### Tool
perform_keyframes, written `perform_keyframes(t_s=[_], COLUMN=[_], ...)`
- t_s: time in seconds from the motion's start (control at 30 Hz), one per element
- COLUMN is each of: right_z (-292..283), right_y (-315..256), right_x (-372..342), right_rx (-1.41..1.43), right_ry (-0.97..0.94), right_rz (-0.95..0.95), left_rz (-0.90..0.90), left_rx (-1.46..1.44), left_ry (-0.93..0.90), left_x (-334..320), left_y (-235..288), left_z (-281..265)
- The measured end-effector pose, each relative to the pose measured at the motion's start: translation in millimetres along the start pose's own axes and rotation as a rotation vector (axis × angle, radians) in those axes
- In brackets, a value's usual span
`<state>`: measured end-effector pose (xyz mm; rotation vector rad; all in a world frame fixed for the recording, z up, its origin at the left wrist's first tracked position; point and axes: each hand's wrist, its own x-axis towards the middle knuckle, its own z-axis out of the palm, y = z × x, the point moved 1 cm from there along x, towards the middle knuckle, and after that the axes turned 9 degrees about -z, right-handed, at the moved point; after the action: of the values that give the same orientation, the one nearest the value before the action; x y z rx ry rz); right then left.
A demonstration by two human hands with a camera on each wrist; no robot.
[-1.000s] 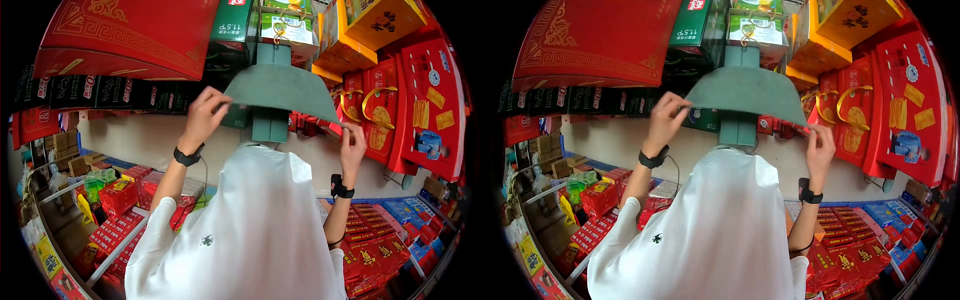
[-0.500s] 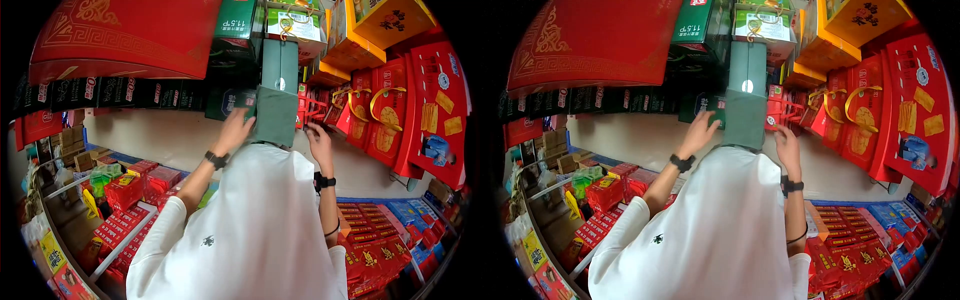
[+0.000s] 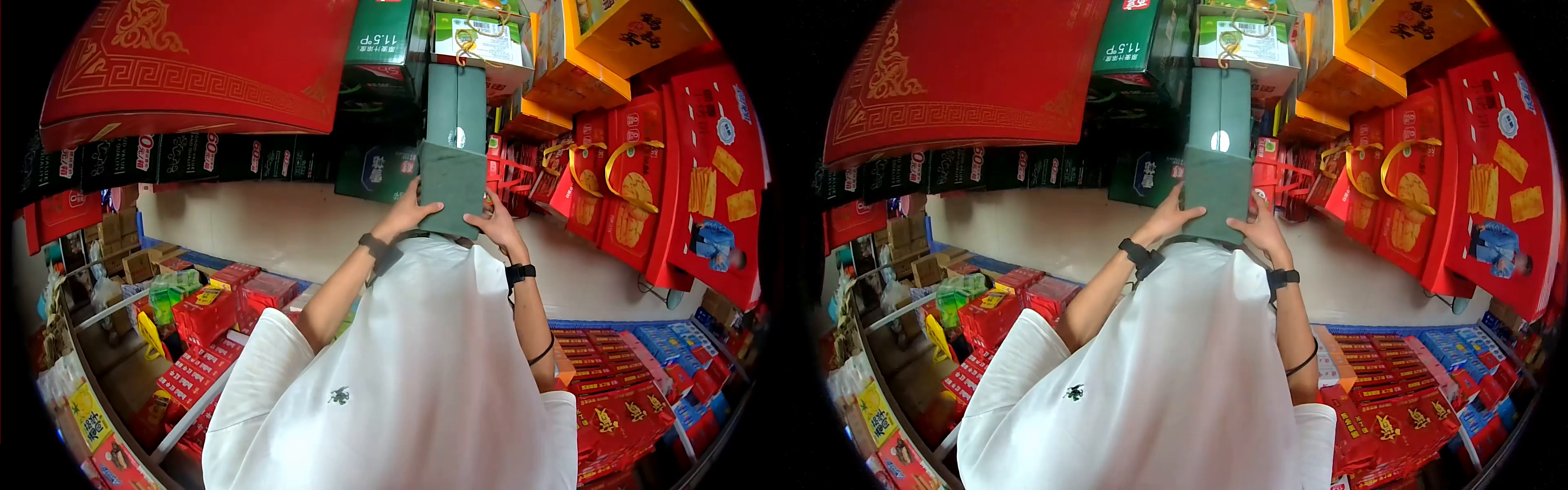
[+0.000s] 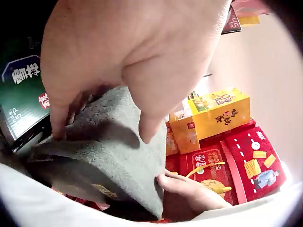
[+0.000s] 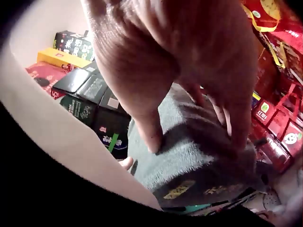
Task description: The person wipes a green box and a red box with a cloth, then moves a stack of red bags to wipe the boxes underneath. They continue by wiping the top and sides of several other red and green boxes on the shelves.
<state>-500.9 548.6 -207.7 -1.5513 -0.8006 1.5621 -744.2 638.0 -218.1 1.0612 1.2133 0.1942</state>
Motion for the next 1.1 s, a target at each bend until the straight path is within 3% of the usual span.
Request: perform_keyframes(t_s=[0.53, 0.63, 0.73, 0.83, 1.1], right_z=[-4, -7, -11, -15, -11], right_y=[1, -1, 2, -21, -19], right_x=[9, 10, 20, 27, 77], right_rx=[-0.011, -0.056, -0.151, -0.053, -0.174], right_ry=[-0.004, -0.034, 0.107, 0.197, 0.228], right_rz=[0.047, 0.043, 0.007, 0.056, 0.036], left_rz=[0.033, 0.008, -0.055, 0.059, 0.017], left_rx=[-0.034, 0.119, 0.037, 0.007, 0.159], left_ry=[0.023, -0.014, 0.047, 0.129, 0.292], left_x=[8, 6, 9, 15, 50], left_y=[3, 14, 27, 43, 48], left_z=[-5, -10, -13, -10, 4])
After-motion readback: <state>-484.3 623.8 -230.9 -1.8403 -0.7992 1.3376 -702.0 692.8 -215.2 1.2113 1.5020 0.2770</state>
